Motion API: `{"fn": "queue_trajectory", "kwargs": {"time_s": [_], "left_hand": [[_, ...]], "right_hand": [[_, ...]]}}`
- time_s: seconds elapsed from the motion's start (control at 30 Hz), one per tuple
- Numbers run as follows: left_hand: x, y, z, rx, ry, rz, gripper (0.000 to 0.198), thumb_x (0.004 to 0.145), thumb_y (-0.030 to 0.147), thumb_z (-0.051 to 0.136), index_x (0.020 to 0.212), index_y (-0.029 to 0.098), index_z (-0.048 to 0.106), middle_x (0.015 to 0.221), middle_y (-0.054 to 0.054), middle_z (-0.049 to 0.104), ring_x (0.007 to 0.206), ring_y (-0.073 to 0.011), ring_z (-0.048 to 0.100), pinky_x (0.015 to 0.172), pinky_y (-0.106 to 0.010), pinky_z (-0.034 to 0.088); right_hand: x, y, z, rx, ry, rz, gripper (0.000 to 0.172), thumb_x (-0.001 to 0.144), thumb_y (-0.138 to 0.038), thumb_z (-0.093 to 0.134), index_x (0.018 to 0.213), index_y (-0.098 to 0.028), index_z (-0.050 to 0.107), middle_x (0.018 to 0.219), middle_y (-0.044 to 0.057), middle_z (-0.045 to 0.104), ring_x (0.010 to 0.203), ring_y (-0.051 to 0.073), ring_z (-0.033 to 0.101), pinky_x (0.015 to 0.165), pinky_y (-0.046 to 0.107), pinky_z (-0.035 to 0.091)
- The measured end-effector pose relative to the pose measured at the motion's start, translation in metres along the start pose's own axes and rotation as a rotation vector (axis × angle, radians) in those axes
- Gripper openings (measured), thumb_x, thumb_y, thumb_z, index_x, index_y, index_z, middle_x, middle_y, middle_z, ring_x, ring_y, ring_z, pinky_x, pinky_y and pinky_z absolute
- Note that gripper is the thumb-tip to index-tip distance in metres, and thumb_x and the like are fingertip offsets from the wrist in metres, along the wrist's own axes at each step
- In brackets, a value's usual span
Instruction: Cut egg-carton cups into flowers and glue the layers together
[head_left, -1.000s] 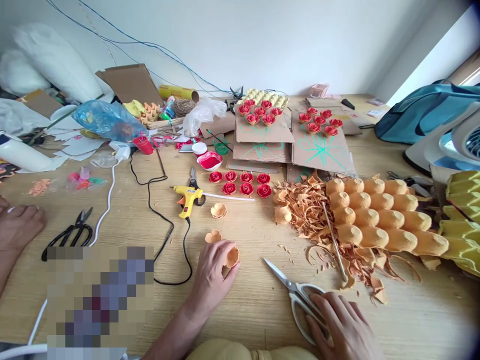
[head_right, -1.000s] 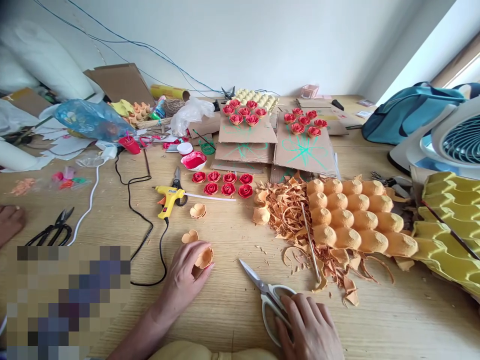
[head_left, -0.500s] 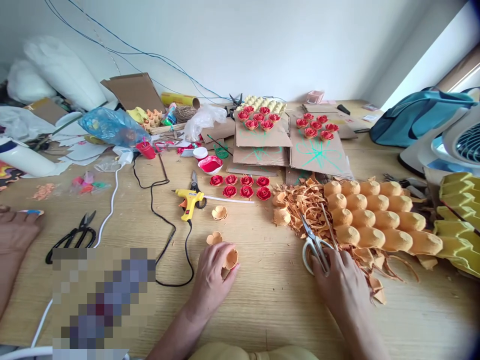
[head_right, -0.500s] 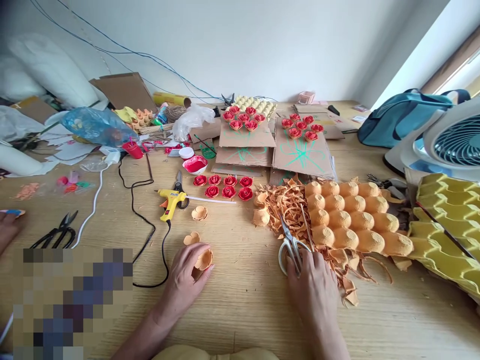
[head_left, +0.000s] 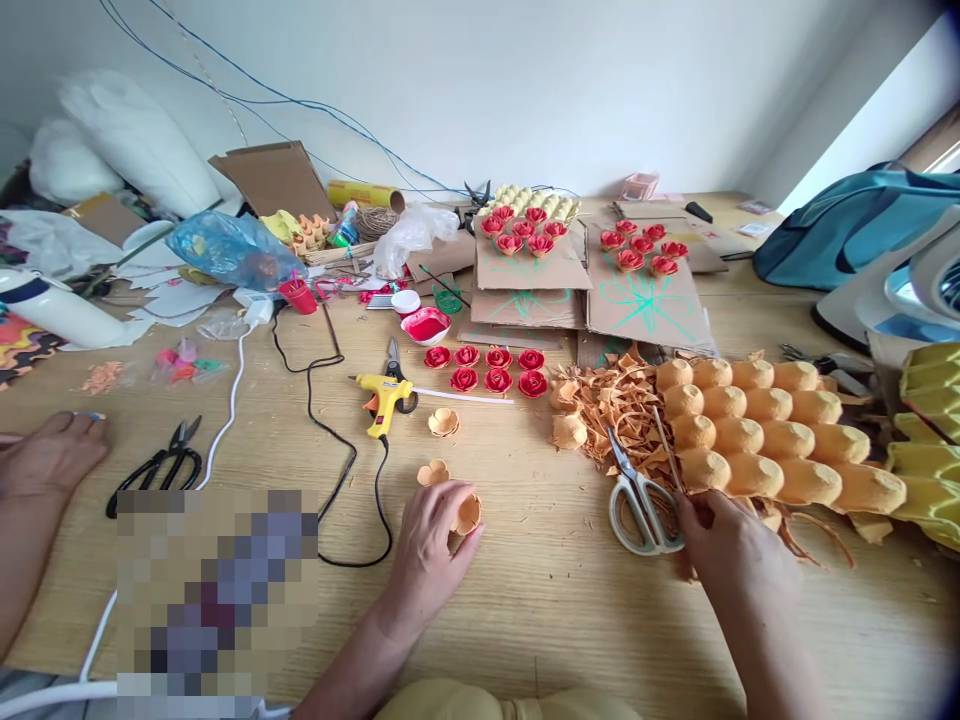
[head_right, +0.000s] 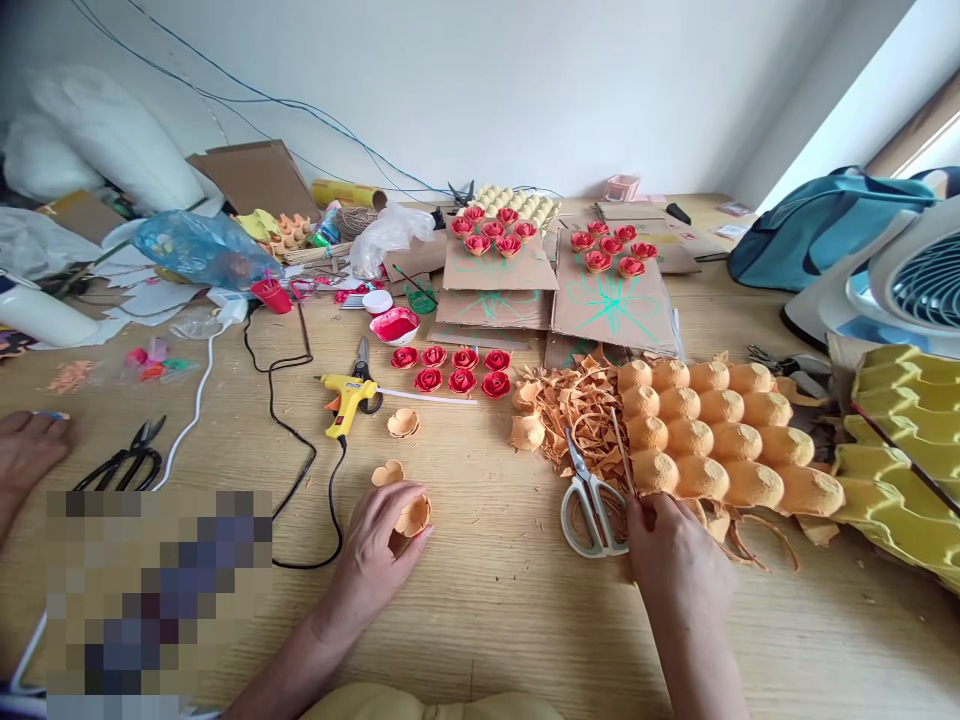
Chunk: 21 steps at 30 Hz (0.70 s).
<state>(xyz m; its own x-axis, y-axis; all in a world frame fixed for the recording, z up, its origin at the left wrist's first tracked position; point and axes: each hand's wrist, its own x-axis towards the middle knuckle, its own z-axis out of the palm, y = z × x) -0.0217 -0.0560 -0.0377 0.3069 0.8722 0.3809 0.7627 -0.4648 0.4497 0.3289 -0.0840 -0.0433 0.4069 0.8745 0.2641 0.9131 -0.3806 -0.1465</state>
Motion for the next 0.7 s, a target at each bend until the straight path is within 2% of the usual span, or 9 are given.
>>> {"fn": "queue_trajectory", "kwargs": {"time_s": [0.1, 0.2, 0.37, 0.47, 0.6, 0.7], "left_hand": [[-0.001, -0.001, 0.001, 0.006, -0.005, 0.002, 0.038, 0.089, 0.017, 0.060, 0.126, 0.024, 0.051, 0.116, -0.008, 0.064, 0.109, -0.0248, 0.060, 0.095, -0.042, 0.049], [-0.001, -0.001, 0.002, 0.006, -0.007, 0.000, 0.039, 0.089, 0.017, 0.061, 0.126, 0.023, 0.051, 0.117, -0.008, 0.063, 0.109, -0.0251, 0.059, 0.094, -0.042, 0.049], [-0.001, 0.002, 0.000, 0.006, -0.001, -0.007, 0.038, 0.089, 0.018, 0.060, 0.125, 0.024, 0.051, 0.116, -0.009, 0.064, 0.109, -0.0259, 0.060, 0.094, -0.043, 0.049], [-0.001, 0.002, 0.000, -0.002, -0.004, -0.008, 0.038, 0.089, 0.018, 0.060, 0.125, 0.024, 0.050, 0.116, -0.009, 0.064, 0.109, -0.0262, 0.061, 0.094, -0.043, 0.049], [-0.001, 0.001, 0.001, -0.006, 0.007, -0.011, 0.039, 0.089, 0.017, 0.060, 0.125, 0.024, 0.050, 0.115, -0.009, 0.064, 0.109, -0.0262, 0.061, 0.095, -0.044, 0.049], [-0.002, 0.002, 0.000, -0.009, 0.022, -0.022, 0.038, 0.088, 0.017, 0.061, 0.124, 0.024, 0.051, 0.115, -0.009, 0.063, 0.109, -0.0259, 0.060, 0.095, -0.043, 0.049]], "right_hand": [[-0.002, 0.002, -0.002, 0.014, -0.024, 0.027, 0.031, 0.089, -0.045, 0.055, 0.074, -0.022, 0.068, 0.071, 0.006, 0.067, 0.046, 0.014, 0.047, 0.043, 0.026, 0.026], [-0.008, 0.003, -0.007, 0.049, -0.027, 0.050, 0.027, 0.089, -0.045, 0.054, 0.081, -0.023, 0.068, 0.083, 0.005, 0.070, 0.054, 0.016, 0.054, 0.045, 0.027, 0.030], [-0.018, 0.008, -0.016, 0.204, -0.034, 0.013, 0.034, 0.088, -0.053, 0.052, 0.082, -0.023, 0.067, 0.084, 0.005, 0.068, 0.061, 0.018, 0.060, 0.047, 0.027, 0.037], [-0.021, 0.007, -0.023, 0.302, -0.003, 0.009, 0.038, 0.090, -0.054, 0.047, 0.083, -0.021, 0.065, 0.080, 0.006, 0.066, 0.062, 0.018, 0.060, 0.052, 0.028, 0.041], [-0.023, 0.003, -0.036, 0.399, 0.107, 0.050, 0.037, 0.090, -0.054, 0.050, 0.092, -0.019, 0.063, 0.080, 0.007, 0.065, 0.066, 0.020, 0.060, 0.058, 0.031, 0.045], [-0.023, -0.001, -0.044, 0.514, 0.139, 0.072, 0.034, 0.090, -0.051, 0.053, 0.102, -0.020, 0.061, 0.089, 0.008, 0.066, 0.074, 0.023, 0.064, 0.065, 0.035, 0.050]]}}
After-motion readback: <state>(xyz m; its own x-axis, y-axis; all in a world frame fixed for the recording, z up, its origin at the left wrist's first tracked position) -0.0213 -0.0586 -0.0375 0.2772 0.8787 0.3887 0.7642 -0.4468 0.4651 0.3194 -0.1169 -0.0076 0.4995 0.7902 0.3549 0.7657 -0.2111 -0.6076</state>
